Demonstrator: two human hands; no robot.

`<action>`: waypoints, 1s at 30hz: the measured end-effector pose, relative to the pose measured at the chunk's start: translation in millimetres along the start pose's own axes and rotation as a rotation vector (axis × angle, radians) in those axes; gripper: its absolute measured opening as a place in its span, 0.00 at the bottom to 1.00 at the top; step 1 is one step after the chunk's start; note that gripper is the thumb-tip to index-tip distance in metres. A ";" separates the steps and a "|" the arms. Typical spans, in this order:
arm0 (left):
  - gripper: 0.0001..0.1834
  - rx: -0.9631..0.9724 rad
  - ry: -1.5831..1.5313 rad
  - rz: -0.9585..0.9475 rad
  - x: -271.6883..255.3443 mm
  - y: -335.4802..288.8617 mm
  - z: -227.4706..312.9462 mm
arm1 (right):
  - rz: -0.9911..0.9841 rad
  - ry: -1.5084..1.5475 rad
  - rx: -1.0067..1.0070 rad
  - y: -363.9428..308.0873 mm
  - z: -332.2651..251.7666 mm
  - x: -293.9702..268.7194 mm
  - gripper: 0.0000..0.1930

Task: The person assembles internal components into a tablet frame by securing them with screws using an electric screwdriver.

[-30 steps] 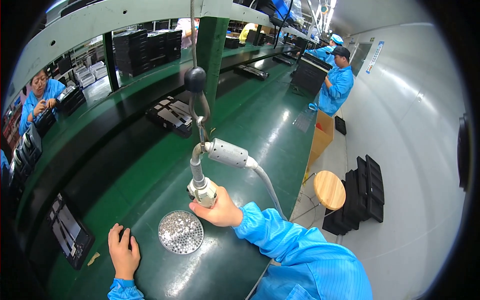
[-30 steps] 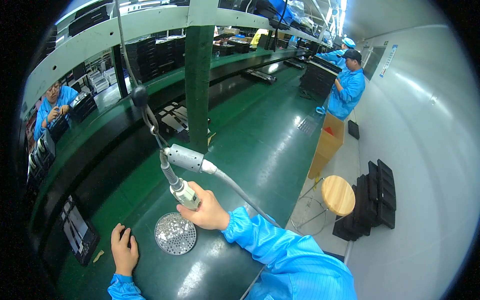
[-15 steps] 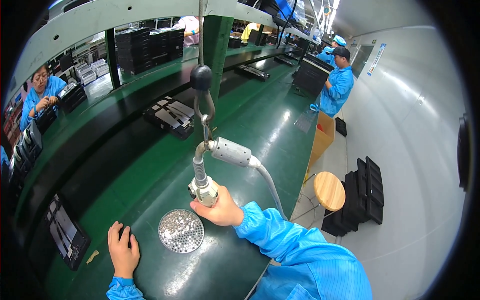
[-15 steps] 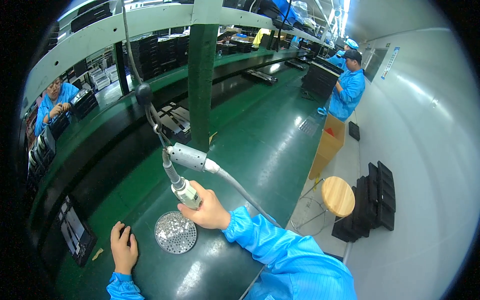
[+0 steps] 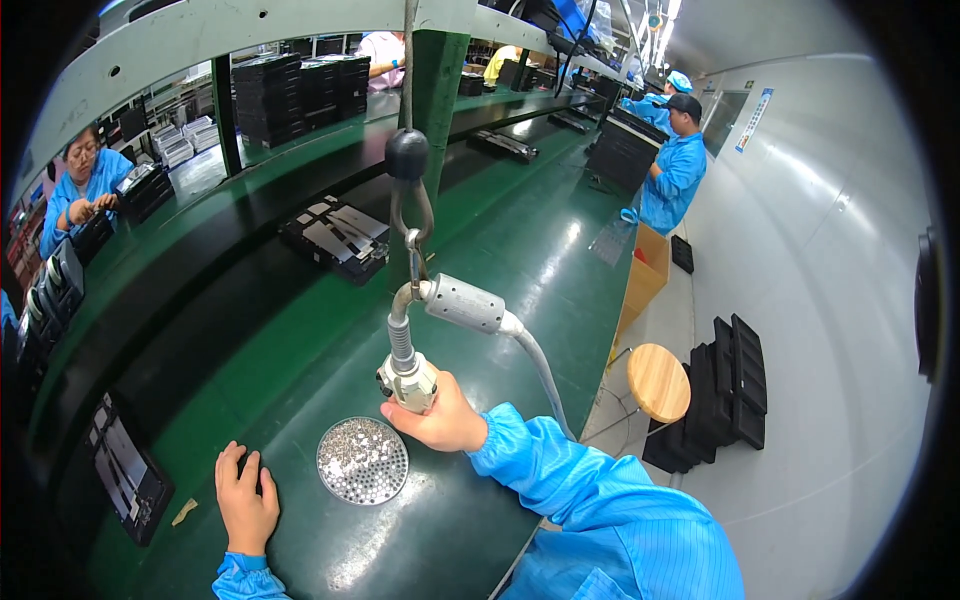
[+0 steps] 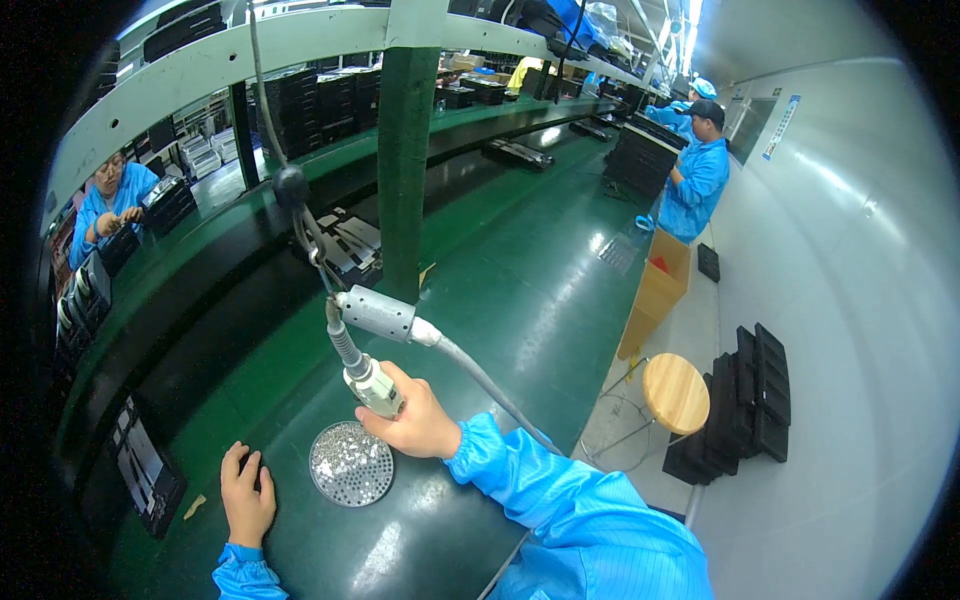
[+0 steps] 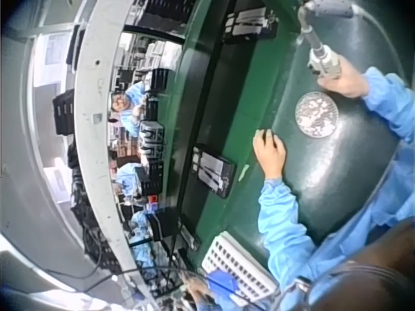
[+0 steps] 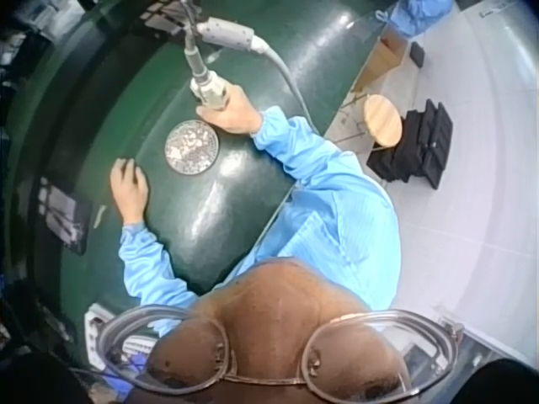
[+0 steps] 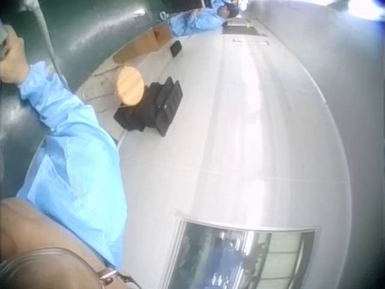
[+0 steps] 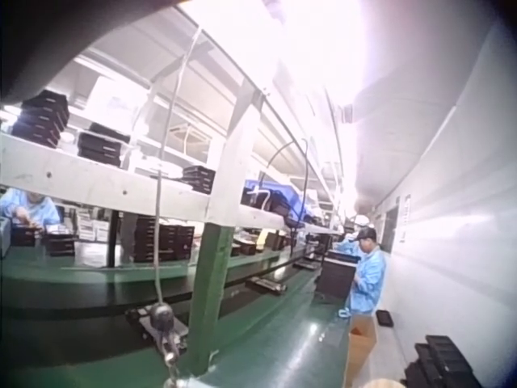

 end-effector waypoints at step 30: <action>0.12 0.013 -0.003 0.021 12.0 -1.8 -7.1 | 0.000 0.003 -0.027 1.3 6.7 2.0 0.21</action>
Point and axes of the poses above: each hand's wrist, its own y-axis towards the middle knuckle, its own x-axis out of the palm, z = x × y, the point moved 10 cm from there along y, towards the middle knuckle, and after that the axes turned 9 degrees about z, right-handed, at the moved point
